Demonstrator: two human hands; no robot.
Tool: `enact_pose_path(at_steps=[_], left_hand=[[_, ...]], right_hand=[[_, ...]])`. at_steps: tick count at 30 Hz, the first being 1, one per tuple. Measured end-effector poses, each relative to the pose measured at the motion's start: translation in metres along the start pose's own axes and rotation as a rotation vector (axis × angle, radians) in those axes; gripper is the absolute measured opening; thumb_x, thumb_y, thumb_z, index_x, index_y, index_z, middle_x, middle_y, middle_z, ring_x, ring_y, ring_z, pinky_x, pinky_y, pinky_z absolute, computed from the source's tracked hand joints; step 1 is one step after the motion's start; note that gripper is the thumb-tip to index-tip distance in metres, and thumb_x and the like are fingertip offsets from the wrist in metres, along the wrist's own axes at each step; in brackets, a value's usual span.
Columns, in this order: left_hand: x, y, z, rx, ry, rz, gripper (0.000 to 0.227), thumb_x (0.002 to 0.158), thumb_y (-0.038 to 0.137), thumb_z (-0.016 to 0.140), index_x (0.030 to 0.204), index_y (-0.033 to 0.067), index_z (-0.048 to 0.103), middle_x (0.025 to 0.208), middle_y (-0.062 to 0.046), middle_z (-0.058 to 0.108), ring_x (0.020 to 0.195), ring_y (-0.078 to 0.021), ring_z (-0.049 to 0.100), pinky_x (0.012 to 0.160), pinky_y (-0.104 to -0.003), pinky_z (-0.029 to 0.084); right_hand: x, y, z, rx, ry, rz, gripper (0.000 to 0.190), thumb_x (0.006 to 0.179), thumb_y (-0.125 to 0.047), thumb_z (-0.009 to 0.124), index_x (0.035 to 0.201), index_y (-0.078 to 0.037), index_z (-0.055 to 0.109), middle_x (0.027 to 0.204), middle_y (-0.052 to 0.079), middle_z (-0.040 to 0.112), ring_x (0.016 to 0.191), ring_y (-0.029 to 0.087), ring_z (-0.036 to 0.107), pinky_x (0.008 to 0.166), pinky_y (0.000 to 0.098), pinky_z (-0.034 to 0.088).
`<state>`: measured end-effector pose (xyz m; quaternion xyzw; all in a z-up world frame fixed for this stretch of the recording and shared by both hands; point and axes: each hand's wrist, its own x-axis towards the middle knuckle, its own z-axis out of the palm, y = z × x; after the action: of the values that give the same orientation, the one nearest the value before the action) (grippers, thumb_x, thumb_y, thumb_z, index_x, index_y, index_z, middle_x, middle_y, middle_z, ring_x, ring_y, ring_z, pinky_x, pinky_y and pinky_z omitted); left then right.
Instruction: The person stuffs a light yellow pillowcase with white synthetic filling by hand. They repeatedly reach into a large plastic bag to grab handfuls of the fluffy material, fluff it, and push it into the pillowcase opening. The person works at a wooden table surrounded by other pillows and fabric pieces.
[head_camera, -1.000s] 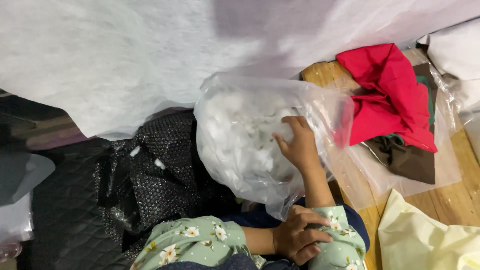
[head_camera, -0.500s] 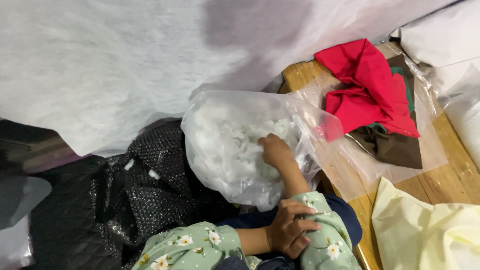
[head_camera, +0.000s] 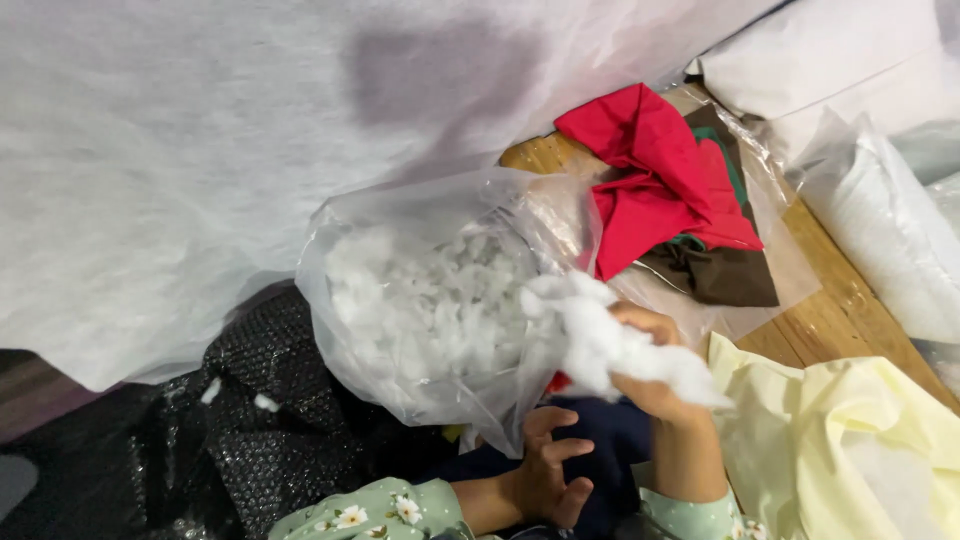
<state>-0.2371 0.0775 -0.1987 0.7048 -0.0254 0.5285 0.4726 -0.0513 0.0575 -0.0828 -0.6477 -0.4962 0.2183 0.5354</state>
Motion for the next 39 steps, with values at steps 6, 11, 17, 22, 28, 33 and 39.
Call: enact_pose_path(at_steps=[6, 11, 17, 22, 28, 33, 39], left_hand=[[0.051, 0.019, 0.059, -0.133, 0.500, -0.047, 0.036, 0.096, 0.044, 0.053, 0.118, 0.0163, 0.057, 0.130, -0.019, 0.051, 0.119, -0.0334, 0.051, 0.104, -0.047, 0.042], [0.170, 0.105, 0.074, -0.636, 0.042, -0.269, 0.071, 0.109, 0.065, 0.039, 0.141, 0.0012, 0.038, 0.156, -0.024, 0.018, 0.154, -0.0338, 0.021, 0.132, -0.048, 0.015], [0.239, 0.157, 0.139, -0.730, -0.846, -0.152, 0.094, 0.078, 0.073, 0.052, 0.158, 0.0269, 0.035, 0.168, -0.005, 0.044, 0.170, -0.0298, 0.038, 0.142, -0.053, 0.036], [0.217, 0.132, 0.219, -0.652, -1.000, -0.219, 0.106, 0.061, 0.055, 0.068, 0.157, 0.0266, 0.032, 0.155, -0.013, 0.045, 0.149, -0.0286, 0.043, 0.121, -0.042, 0.042], [0.188, 0.101, 0.256, -0.844, -0.989, -0.653, 0.071, 0.080, 0.034, 0.076, 0.144, 0.0126, 0.052, 0.122, -0.005, 0.063, 0.112, -0.0141, 0.061, 0.101, -0.028, 0.052], [0.194, 0.078, 0.261, -0.471, -1.124, -1.124, 0.043, 0.081, 0.027, 0.074, 0.122, 0.0148, 0.074, 0.115, 0.000, 0.078, 0.104, -0.0104, 0.072, 0.092, -0.028, 0.060], [0.187, 0.051, 0.261, -0.490, -0.866, -1.201, 0.041, 0.078, 0.014, 0.080, 0.118, 0.0142, 0.071, 0.119, -0.004, 0.074, 0.105, -0.0131, 0.071, 0.090, -0.030, 0.061]], right_hand=[[-0.086, 0.015, -0.097, 1.302, -0.079, 0.656, 0.071, 0.092, -0.031, 0.063, 0.154, -0.008, 0.037, 0.148, 0.029, 0.053, 0.125, 0.054, 0.061, 0.096, 0.0799, 0.041], [-0.141, -0.028, -0.120, 0.850, 0.185, 0.481, 0.066, 0.088, -0.026, 0.063, 0.148, -0.008, 0.042, 0.141, 0.024, 0.057, 0.120, 0.046, 0.062, 0.094, 0.0694, 0.043], [-0.184, -0.090, -0.135, 0.306, 0.496, 0.343, 0.061, 0.082, -0.020, 0.064, 0.140, -0.009, 0.048, 0.132, 0.018, 0.062, 0.114, 0.037, 0.064, 0.092, 0.0567, 0.045], [-0.185, -0.125, -0.155, -0.152, 0.676, 0.283, 0.058, 0.077, -0.015, 0.064, 0.134, -0.009, 0.053, 0.125, 0.012, 0.066, 0.109, 0.029, 0.065, 0.090, 0.0461, 0.047], [-0.203, -0.142, -0.155, -0.607, 0.810, 0.421, 0.055, 0.071, -0.010, 0.066, 0.126, -0.010, 0.059, 0.116, 0.006, 0.070, 0.103, 0.020, 0.066, 0.089, 0.0334, 0.048], [-0.207, -0.133, -0.161, -0.644, 0.869, 0.393, 0.093, 0.070, -0.025, 0.091, 0.148, -0.009, 0.042, 0.149, 0.012, 0.052, 0.135, 0.026, 0.053, 0.112, 0.0373, 0.040], [-0.223, -0.110, -0.176, -0.533, 1.025, 0.252, 0.031, 0.077, -0.007, 0.087, 0.104, -0.010, 0.073, 0.125, 0.008, 0.072, 0.117, 0.017, 0.067, 0.103, 0.0300, 0.049]])
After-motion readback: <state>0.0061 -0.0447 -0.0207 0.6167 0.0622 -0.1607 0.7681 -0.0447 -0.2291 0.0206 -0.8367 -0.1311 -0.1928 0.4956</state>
